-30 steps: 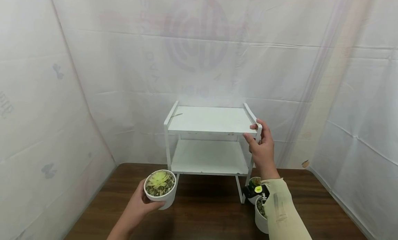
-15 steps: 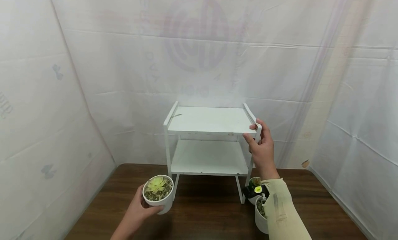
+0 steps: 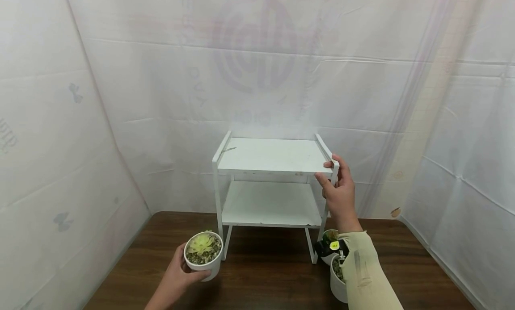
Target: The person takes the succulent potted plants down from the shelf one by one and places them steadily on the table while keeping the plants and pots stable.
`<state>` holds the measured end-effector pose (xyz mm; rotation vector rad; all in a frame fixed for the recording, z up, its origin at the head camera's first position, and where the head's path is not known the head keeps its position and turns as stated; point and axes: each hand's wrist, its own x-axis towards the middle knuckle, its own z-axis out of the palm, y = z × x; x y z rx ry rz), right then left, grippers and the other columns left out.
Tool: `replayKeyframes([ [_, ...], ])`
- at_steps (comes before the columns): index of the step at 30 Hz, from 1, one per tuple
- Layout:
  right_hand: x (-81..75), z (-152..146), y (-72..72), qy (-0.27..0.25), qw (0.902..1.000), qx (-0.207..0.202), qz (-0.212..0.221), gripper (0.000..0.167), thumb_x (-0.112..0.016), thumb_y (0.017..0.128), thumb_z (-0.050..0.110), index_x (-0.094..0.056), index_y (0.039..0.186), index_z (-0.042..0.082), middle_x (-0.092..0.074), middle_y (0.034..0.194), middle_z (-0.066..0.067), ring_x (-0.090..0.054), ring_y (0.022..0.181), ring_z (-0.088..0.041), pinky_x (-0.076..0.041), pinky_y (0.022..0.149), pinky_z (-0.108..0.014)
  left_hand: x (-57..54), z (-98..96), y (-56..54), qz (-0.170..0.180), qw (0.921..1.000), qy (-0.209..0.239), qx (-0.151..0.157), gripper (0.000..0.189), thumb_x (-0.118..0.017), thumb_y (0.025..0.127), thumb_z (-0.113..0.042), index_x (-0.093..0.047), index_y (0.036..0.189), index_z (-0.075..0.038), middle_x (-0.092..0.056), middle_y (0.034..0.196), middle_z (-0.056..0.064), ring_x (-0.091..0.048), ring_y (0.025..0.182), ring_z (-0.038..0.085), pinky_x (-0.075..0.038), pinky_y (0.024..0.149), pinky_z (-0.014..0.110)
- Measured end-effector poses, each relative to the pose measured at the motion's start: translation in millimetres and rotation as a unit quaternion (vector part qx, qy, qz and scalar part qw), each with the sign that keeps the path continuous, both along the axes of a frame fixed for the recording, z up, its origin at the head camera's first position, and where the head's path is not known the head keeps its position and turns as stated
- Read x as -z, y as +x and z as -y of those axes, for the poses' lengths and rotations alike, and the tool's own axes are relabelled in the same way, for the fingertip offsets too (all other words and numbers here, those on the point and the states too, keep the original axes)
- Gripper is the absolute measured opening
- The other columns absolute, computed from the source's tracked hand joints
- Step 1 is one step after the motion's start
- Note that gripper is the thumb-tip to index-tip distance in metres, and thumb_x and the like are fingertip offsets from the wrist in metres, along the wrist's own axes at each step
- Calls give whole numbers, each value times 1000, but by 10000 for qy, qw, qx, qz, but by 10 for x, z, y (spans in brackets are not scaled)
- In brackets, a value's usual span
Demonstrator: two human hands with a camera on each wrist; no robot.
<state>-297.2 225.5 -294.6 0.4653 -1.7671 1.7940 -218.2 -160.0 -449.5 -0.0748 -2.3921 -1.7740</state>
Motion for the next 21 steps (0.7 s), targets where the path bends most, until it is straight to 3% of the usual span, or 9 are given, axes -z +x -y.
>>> replayKeyframes([
  [5, -8, 8, 19, 10, 10000, 8, -3, 63, -65, 92, 4, -35, 147, 11, -50, 118, 8, -32, 47, 0, -32, 46, -16, 48, 22, -12, 231, 9996, -91, -92, 92, -86, 71, -10, -27, 141, 0, -45, 139, 19, -44, 130, 30, -40, 90, 10],
  [13, 11, 0, -7, 10, 10000, 46, 28, 64, -65, 91, 4, -36, 147, 13, -50, 118, 8, -31, 47, -2, -31, 45, -16, 159, 57, -42, 397, 9990, -73, -197, 93, -85, 73, -10, -24, 141, 3, -43, 141, 24, -40, 134, 35, -38, 89, 9],
  [17, 85, -37, -121, -71, 10000, 47, 8, 63, -66, 91, 6, -37, 146, 17, -50, 119, 10, -30, 47, -4, -30, 44, -17, 211, 74, -70, 507, 9983, -168, -217, 95, -84, 74, -12, -21, 142, 5, -40, 141, 25, -39, 134, 37, -42, 102, 27],
  [21, 129, -56, -178, -108, 9999, 23, -73, 62, -67, 91, 8, -38, 145, 19, -51, 120, 9, -28, 46, -5, -28, 43, -20, 242, 75, -76, 600, 9978, -137, -236, 94, -85, 74, -15, -21, 141, 4, -39, 141, 24, -39, 135, 37, -37, 108, 43],
])
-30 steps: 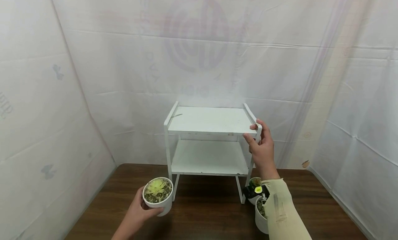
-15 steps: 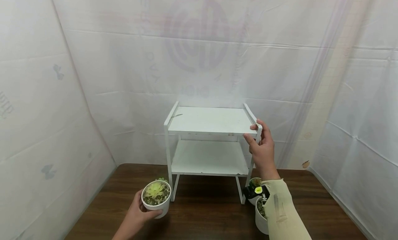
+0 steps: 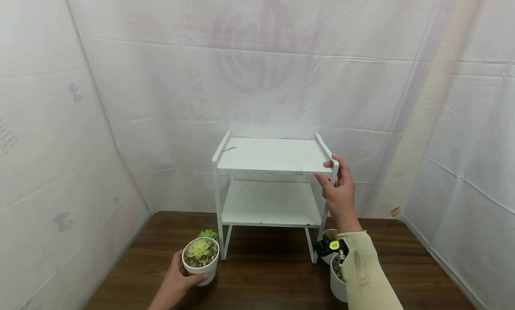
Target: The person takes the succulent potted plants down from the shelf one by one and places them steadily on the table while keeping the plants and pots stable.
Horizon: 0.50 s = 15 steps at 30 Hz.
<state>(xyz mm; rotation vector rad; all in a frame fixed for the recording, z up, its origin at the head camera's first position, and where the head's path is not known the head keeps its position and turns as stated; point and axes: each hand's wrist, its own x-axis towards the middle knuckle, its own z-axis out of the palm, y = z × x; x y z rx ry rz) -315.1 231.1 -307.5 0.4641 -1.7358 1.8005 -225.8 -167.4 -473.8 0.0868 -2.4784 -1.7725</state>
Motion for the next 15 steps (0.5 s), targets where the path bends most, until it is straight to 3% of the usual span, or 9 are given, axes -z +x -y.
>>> replayKeyframes([
  [15, 1, -5, -6, -17, 9999, -75, -69, 62, -67, 91, 8, -39, 145, 19, -51, 120, 9, -28, 46, -5, -28, 43, -19, 114, 29, 9, 273, 9996, 25, 8, 96, -84, 75, -17, -19, 140, 7, -34, 144, 30, -32, 138, 47, -31, 112, 55],
])
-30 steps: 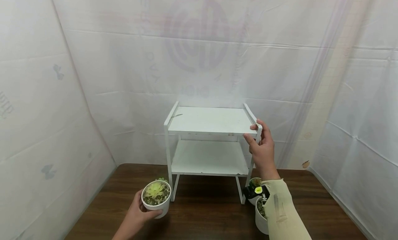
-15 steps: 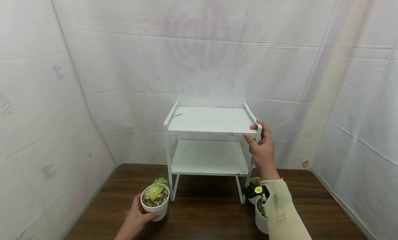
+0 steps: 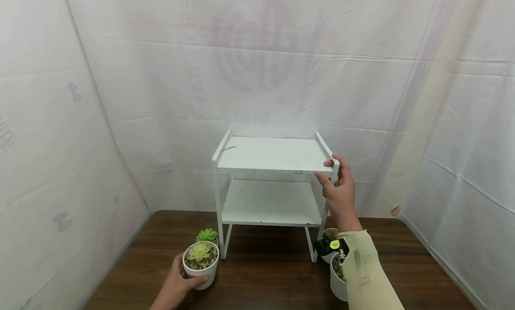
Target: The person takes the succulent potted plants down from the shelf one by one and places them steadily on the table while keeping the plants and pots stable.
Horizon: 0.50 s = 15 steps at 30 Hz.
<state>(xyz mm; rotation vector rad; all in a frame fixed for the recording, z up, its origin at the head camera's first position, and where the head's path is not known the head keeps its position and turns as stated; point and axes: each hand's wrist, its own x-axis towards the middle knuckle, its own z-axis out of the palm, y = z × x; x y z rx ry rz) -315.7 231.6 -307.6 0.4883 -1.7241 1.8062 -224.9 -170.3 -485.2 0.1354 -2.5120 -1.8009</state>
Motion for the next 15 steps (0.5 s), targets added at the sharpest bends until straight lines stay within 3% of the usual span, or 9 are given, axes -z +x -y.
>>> replayKeyframes([
  [7, -9, 1, 11, -59, 10000, -35, 20, 63, -67, 91, 7, -38, 145, 19, -50, 120, 9, -28, 46, -5, -28, 43, -19, 48, 28, 2, 47, 10000, 12, -25, 96, -83, 76, -16, -17, 141, 9, -34, 143, 31, -35, 137, 46, -36, 110, 49],
  [11, -19, -7, 19, -64, 9999, -77, 77, 64, -66, 91, 5, -37, 146, 18, -50, 121, 10, -28, 46, -5, -29, 43, -19, 79, 57, 10, -41, 10000, -34, 45, 95, -84, 74, -9, -18, 141, 8, -37, 140, 30, -41, 132, 44, -45, 99, 36],
  [15, -66, 7, 68, -75, 9998, -83, 186, 63, -65, 91, 4, -37, 146, 18, -50, 121, 10, -29, 46, -4, -30, 44, -18, 103, 85, 19, -110, 9998, -22, 178, 95, -84, 72, -4, -19, 141, 7, -39, 139, 30, -46, 128, 42, -47, 86, 22],
])
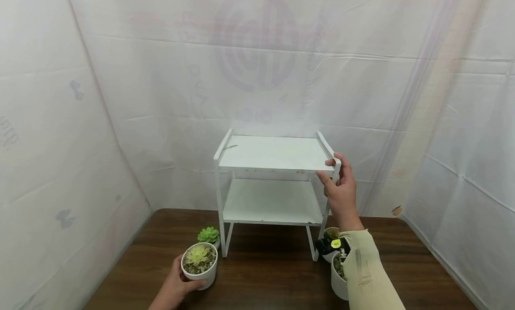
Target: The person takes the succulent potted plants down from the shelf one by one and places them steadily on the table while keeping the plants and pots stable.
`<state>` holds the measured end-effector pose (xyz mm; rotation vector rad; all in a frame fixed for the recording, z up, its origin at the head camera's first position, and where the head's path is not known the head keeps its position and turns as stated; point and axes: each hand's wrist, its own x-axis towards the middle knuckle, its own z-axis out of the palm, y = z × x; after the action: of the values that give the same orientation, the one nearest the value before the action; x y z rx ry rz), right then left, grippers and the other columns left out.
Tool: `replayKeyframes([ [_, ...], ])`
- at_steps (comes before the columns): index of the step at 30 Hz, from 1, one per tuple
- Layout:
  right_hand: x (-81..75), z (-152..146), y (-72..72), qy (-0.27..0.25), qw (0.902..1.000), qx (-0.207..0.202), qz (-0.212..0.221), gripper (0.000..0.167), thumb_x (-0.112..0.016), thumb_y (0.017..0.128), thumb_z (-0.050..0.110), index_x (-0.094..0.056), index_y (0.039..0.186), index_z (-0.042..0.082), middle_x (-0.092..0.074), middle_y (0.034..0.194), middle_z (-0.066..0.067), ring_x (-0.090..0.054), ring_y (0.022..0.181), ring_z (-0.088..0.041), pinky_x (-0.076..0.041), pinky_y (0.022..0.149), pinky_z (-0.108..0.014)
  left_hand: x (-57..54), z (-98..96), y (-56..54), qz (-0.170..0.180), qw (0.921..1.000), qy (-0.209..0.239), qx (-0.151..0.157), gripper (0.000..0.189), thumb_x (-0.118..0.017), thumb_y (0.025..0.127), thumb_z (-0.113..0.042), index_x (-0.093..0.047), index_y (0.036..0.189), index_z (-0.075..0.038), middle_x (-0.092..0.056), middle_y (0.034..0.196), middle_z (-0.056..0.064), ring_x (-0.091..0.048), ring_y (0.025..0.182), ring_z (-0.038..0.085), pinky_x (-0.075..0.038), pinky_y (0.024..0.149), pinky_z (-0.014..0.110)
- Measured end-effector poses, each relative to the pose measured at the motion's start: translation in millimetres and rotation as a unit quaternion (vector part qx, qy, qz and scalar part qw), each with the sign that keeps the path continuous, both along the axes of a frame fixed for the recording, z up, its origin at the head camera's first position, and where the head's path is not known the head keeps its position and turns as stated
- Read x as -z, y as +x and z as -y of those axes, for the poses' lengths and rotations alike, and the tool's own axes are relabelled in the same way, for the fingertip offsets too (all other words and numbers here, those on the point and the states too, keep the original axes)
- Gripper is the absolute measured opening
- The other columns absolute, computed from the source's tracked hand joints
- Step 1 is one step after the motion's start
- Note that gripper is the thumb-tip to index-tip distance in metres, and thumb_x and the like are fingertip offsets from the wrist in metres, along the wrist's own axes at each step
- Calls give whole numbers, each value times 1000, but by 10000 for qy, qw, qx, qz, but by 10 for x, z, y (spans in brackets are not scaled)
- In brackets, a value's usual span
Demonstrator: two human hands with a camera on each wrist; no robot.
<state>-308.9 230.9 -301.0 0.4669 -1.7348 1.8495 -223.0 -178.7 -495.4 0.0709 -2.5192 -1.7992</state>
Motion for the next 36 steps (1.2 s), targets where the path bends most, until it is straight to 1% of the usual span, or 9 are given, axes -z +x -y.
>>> replayKeyframes([
  [3, -41, 22, 63, 40, 10000, 38, 80, 62, -64, 92, 4, -36, 146, 16, -50, 120, 9, -29, 47, -4, -30, 45, -18, 10, 5, 2, -62, 9999, 45, 70, 95, -83, 72, -3, -19, 140, 8, -40, 138, 31, -47, 126, 42, -48, 85, 21],
  [8, -64, 54, 115, 148, 9997, 79, 151, 62, -65, 92, 7, -36, 146, 13, -50, 119, 9, -30, 47, -2, -31, 46, -17, 13, 15, 1, 76, 9999, 76, 106, 96, -83, 73, -4, -16, 141, 8, -37, 139, 32, -47, 126, 42, -49, 90, 29],
  [11, -47, 51, 82, 144, 9997, 72, 161, 63, -65, 92, 6, -35, 147, 13, -50, 120, 9, -30, 47, -2, -31, 45, -17, 15, 29, -7, 95, 9998, 92, 136, 97, -83, 73, -4, -15, 142, 8, -36, 139, 33, -47, 126, 42, -49, 91, 31],
  [16, 25, 22, -54, 110, 9998, 31, 183, 63, -65, 92, 6, -37, 147, 18, -50, 122, 9, -29, 46, -4, -31, 45, -17, 18, 43, -47, 91, 9999, -48, 130, 96, -83, 73, -6, -17, 140, 8, -38, 139, 32, -46, 127, 41, -48, 90, 28],
  [20, 74, -4, -134, 264, 9994, 138, 176, 62, -66, 92, 10, -38, 146, 23, -50, 122, 9, -29, 46, -4, -32, 45, -18, 15, 33, -85, 188, 9995, -228, 68, 96, -84, 73, -8, -17, 140, 9, -38, 138, 34, -47, 126, 43, -48, 93, 33],
  [24, 94, -34, -156, 554, 9978, 309, 175, 60, -66, 93, 15, -38, 145, 25, -51, 123, 10, -31, 46, -5, -35, 46, -19, -7, 11, -117, 303, 9988, -368, 57, 97, -84, 74, -10, -16, 140, 10, -38, 137, 35, -47, 125, 44, -47, 96, 41],
  [28, 97, -80, -168, 807, 9958, 392, 173, 61, -66, 93, 19, -37, 146, 27, -51, 126, 10, -35, 46, -5, -38, 46, -20, -43, -2, -120, 290, 9985, -450, 117, 97, -83, 74, -10, -16, 141, 10, -38, 137, 34, -46, 125, 44, -44, 99, 46],
  [33, 66, -111, -162, 1066, 9930, 466, 217, 64, -66, 93, 20, -34, 148, 27, -50, 132, 6, -45, 51, -7, -46, 50, -22, -117, 8, -106, 208, 9967, -745, 248, 100, -84, 74, -15, -16, 142, 11, -38, 137, 34, -45, 127, 45, -40, 102, 53],
  [36, 47, -132, -154, 1213, 9914, 401, 274, 65, -65, 94, 20, -32, 149, 27, -49, 135, 3, -49, 54, -8, -49, 54, -22, -172, 15, -89, 244, 9945, -972, 297, 102, -84, 74, -20, -16, 144, 9, -38, 138, 33, -43, 128, 46, -39, 102, 56],
])
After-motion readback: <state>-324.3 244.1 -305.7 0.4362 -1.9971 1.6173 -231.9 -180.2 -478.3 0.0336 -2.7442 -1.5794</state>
